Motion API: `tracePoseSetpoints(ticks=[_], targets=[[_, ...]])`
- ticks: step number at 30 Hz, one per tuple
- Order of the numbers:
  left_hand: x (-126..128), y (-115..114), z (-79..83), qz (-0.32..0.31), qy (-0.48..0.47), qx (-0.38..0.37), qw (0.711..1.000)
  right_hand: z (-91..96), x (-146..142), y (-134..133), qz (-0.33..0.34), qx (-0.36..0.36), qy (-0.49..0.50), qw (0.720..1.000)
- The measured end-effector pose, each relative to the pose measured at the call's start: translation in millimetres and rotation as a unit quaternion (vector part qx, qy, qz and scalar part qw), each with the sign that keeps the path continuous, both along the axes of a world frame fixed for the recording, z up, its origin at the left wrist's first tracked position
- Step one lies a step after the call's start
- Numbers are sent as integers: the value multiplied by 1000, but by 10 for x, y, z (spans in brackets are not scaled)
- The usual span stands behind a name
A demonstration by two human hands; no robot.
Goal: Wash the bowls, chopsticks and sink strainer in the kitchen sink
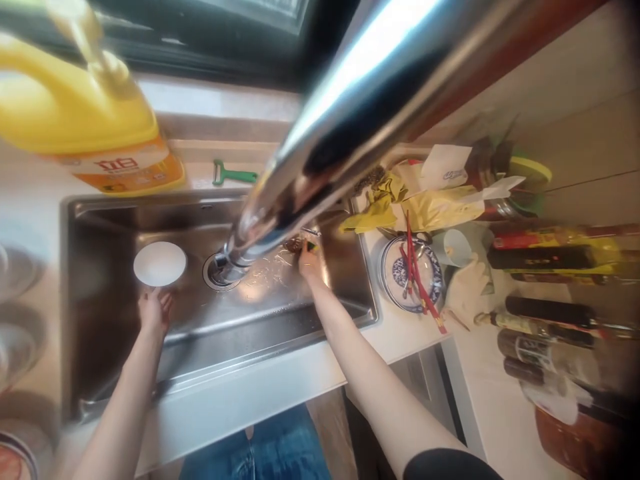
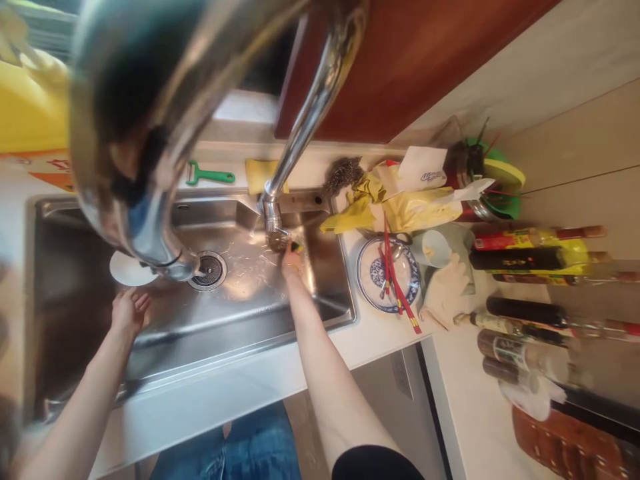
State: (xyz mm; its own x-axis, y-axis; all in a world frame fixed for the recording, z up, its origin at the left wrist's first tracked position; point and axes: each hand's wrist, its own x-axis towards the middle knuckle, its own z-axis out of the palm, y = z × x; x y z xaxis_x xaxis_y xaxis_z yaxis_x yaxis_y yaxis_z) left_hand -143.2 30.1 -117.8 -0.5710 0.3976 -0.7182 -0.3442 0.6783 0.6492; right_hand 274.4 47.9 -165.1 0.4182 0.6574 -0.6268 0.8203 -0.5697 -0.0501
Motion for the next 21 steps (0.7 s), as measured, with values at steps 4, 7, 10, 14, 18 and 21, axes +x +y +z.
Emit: tracePoseSetpoints(ticks=[4, 7, 10, 14, 18, 21], targets=[[365, -220, 13, -18, 25, -29, 999, 34, -497, -113, 143, -15, 68, 987], [730, -347, -19, -79, -22, -60, 995, 143, -494, -344, 172, -19, 101, 980], [976, -397, -92, -206, -11, -66, 976, 229, -70, -501, 5, -30, -1, 1000], [1033, -337, -255, -407, 200, 1, 891, 155, 342, -507, -80, -44, -72, 993], [998, -221, -375, -582, 303, 32, 754, -26, 111, -301, -65, -30, -82, 994], [1020, -168, -381, -678, 334, -1, 655, -83, -240, -132, -11, -3, -49, 999]])
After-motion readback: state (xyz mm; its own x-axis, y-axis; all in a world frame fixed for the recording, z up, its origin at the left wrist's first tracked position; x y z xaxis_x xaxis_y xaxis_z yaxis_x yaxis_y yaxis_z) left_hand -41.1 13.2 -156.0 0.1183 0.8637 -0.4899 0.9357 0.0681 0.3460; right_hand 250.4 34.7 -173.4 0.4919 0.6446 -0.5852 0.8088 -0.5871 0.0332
